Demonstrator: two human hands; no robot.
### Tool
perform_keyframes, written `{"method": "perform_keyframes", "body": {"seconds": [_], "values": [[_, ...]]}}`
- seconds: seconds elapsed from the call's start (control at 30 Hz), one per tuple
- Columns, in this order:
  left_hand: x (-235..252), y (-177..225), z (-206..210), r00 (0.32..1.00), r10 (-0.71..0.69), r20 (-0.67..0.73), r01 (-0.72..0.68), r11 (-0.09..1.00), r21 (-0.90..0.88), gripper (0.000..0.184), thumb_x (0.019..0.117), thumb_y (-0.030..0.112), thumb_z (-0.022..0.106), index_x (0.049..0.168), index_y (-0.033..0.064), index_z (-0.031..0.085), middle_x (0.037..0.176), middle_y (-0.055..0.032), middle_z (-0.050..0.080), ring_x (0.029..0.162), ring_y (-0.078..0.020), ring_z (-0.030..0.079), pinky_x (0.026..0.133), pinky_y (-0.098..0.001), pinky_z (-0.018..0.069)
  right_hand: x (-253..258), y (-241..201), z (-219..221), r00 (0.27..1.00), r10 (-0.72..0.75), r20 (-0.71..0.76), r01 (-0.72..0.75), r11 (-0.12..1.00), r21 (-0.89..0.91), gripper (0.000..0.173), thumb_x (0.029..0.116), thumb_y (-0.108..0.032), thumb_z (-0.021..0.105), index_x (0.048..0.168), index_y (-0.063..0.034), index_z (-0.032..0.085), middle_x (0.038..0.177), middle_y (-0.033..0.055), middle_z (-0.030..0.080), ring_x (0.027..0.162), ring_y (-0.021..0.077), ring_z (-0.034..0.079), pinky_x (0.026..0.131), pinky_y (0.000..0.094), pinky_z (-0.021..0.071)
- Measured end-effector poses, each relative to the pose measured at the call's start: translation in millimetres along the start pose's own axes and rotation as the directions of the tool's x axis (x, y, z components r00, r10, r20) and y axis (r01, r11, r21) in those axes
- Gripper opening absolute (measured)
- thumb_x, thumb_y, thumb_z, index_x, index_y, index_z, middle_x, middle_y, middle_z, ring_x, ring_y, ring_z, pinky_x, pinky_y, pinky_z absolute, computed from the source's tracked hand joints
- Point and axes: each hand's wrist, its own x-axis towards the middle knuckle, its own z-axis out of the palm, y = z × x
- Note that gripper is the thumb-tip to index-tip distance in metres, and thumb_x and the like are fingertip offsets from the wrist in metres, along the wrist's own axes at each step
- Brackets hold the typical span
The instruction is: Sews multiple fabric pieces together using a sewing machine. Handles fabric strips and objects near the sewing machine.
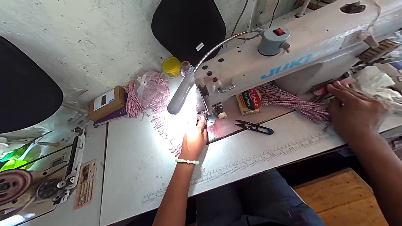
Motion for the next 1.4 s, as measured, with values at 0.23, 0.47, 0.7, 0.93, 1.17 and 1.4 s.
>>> {"method": "perform_keyframes", "body": {"seconds": [0.23,0.47,0.7,0.93,1.17,1.4], "values": [[1,11,5,0.994,-0.105,0.040,0.103,0.993,0.055,0.037,0.1046,0.011,0.048,0.136,0.0023,0.065,0.146,-0.0232,0.055,0.130,-0.0349,0.059,0.109,-0.0436,0.0449,0,-1,1,0.974,-0.096,-0.206,0.103,0.994,0.025,0.040,0.1039,-0.003,0.040,0.138,0.0049,0.059,0.147,0.0260,0.055,0.142,0.0435,0.048,0.118,0.0552,0.0369],[11,15,2,0.978,-0.190,0.083,0.182,0.978,0.101,0.039,0.1067,0.014,0.045,0.141,0.0050,0.061,0.138,-0.0221,0.062,0.126,-0.0355,0.062,0.108,-0.0478,0.0459,-1,-15,-11,0.975,-0.081,-0.209,0.096,0.993,0.066,0.038,0.1052,-0.004,0.042,0.138,0.0068,0.059,0.147,0.0293,0.053,0.139,0.0473,0.049,0.116,0.0564,0.0389],[4,-3,34,0.954,-0.014,-0.298,0.004,0.999,-0.033,0.034,0.0973,0.003,0.055,0.127,-0.0016,0.070,0.131,-0.0266,0.065,0.120,-0.0408,0.065,0.101,-0.0530,0.0516,-17,-96,-3,0.973,-0.228,-0.045,0.232,0.938,0.256,0.022,0.0994,-0.004,0.059,0.115,0.0057,0.072,0.103,0.0252,0.071,0.095,0.0402,0.070,0.083,0.0554,0.0574],[3,-5,34,0.936,0.008,-0.352,-0.029,0.998,-0.057,0.033,0.0947,0.000,0.056,0.124,-0.0009,0.072,0.129,-0.0240,0.067,0.117,-0.0383,0.067,0.099,-0.0516,0.0534,38,-128,33,0.899,-0.134,0.416,0.077,0.986,0.150,0.037,0.0949,-0.002,0.066,0.131,-0.0063,0.068,0.125,0.0235,0.067,0.115,0.0460,0.064,0.091,0.0669,0.0505],[-6,1,45,0.801,0.200,-0.564,-0.162,0.980,0.117,0.021,0.0902,0.004,0.059,0.101,-0.0039,0.076,0.107,-0.0225,0.073,0.091,-0.0361,0.074,0.074,-0.0483,0.0604,35,-110,47,0.925,-0.219,0.311,0.132,0.952,0.277,0.026,0.0947,-0.006,0.069,0.120,-0.0045,0.074,0.119,0.0198,0.071,0.111,0.0403,0.067,0.092,0.0623,0.0524],[21,74,52,0.908,0.265,-0.325,-0.308,0.947,-0.087,0.044,0.0958,0.019,0.068,0.133,-0.0043,0.064,0.137,-0.0261,0.062,0.124,-0.0418,0.063,0.099,-0.0526,0.0532,28,-105,55,0.956,-0.244,0.164,0.172,0.916,0.362,0.021,0.0959,-0.006,0.067,0.115,-0.0022,0.076,0.115,0.0212,0.072,0.108,0.0411,0.068,0.089,0.0618,0.0537]]}}
